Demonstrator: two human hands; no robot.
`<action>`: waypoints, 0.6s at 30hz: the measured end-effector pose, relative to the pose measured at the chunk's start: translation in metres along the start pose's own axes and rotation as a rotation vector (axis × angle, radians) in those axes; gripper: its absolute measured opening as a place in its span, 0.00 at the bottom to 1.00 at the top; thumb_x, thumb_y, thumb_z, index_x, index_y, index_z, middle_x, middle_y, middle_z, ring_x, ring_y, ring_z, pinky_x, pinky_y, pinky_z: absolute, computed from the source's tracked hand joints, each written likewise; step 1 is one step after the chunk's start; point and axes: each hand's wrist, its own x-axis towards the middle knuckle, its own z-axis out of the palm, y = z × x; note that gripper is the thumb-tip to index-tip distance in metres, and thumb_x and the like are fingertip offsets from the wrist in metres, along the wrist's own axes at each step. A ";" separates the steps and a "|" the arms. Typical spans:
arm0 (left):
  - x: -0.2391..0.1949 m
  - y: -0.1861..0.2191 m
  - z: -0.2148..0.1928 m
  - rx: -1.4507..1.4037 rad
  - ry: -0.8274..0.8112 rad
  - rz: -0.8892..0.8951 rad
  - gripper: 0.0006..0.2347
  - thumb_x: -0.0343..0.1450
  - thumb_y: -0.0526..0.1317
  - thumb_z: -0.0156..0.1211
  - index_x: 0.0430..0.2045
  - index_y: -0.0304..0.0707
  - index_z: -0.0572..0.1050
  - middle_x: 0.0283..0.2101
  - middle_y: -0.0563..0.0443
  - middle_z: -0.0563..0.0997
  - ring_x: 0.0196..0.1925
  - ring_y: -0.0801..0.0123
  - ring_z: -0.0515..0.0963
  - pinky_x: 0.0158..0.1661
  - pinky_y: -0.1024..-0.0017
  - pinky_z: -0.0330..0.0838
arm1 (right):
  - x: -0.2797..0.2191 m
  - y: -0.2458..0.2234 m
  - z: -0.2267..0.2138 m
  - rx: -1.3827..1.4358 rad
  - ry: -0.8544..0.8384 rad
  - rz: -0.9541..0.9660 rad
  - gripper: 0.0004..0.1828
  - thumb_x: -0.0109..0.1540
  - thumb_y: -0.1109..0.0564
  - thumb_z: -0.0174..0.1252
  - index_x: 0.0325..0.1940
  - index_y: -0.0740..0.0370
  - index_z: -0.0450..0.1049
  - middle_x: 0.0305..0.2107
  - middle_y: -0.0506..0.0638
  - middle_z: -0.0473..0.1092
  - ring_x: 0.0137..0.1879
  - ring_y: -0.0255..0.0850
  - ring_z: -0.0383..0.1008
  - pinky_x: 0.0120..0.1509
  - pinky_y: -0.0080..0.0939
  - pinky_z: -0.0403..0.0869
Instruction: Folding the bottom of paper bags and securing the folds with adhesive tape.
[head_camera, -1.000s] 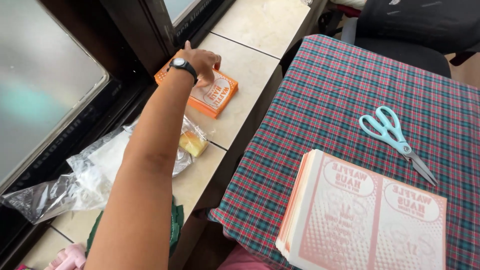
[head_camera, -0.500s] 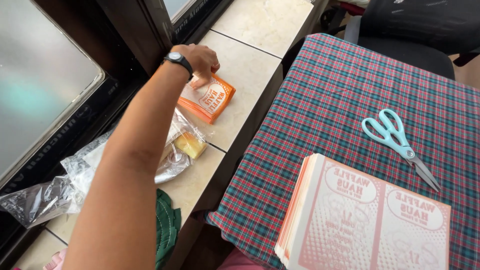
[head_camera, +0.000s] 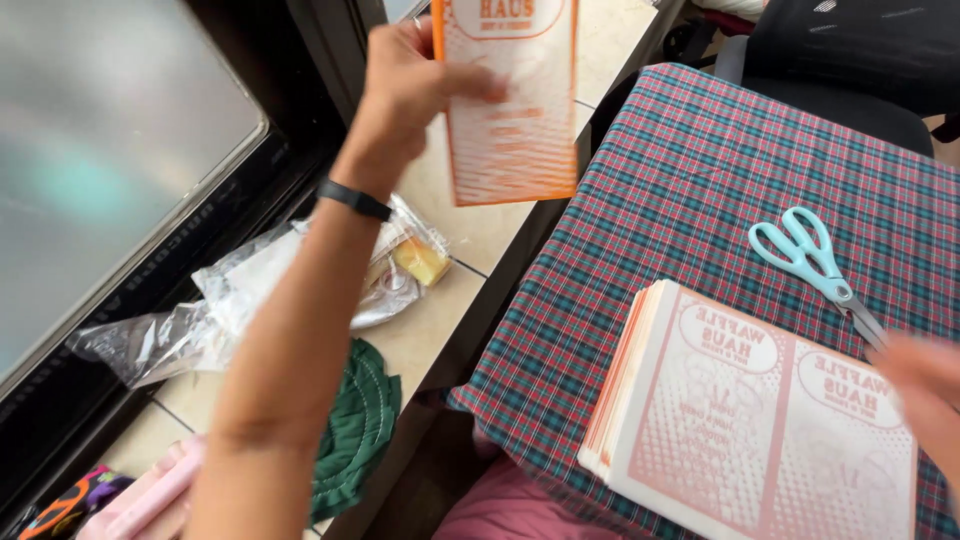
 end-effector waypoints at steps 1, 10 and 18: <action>-0.007 -0.008 0.010 0.000 0.006 -0.004 0.17 0.44 0.28 0.77 0.25 0.32 0.84 0.30 0.51 0.87 0.29 0.73 0.85 0.30 0.74 0.84 | 0.027 -0.042 0.014 -0.002 -0.007 -0.001 0.25 0.67 0.60 0.45 0.68 0.73 0.69 0.64 0.65 0.68 0.71 0.55 0.66 0.75 0.55 0.63; -0.046 -0.038 0.041 -0.421 0.547 -0.565 0.17 0.47 0.23 0.73 0.26 0.25 0.75 0.33 0.37 0.85 0.31 0.51 0.85 0.32 0.60 0.83 | 0.223 -0.187 0.158 0.855 -0.548 0.317 0.29 0.59 0.42 0.60 0.61 0.55 0.68 0.46 0.51 0.75 0.47 0.44 0.77 0.38 0.57 0.79; -0.036 -0.095 -0.025 -0.350 0.692 -0.694 0.11 0.65 0.37 0.71 0.37 0.32 0.79 0.39 0.45 0.84 0.39 0.56 0.84 0.37 0.52 0.82 | 0.314 -0.177 0.270 0.731 -0.558 0.451 0.17 0.55 0.61 0.69 0.46 0.60 0.76 0.35 0.50 0.78 0.38 0.44 0.80 0.36 0.55 0.81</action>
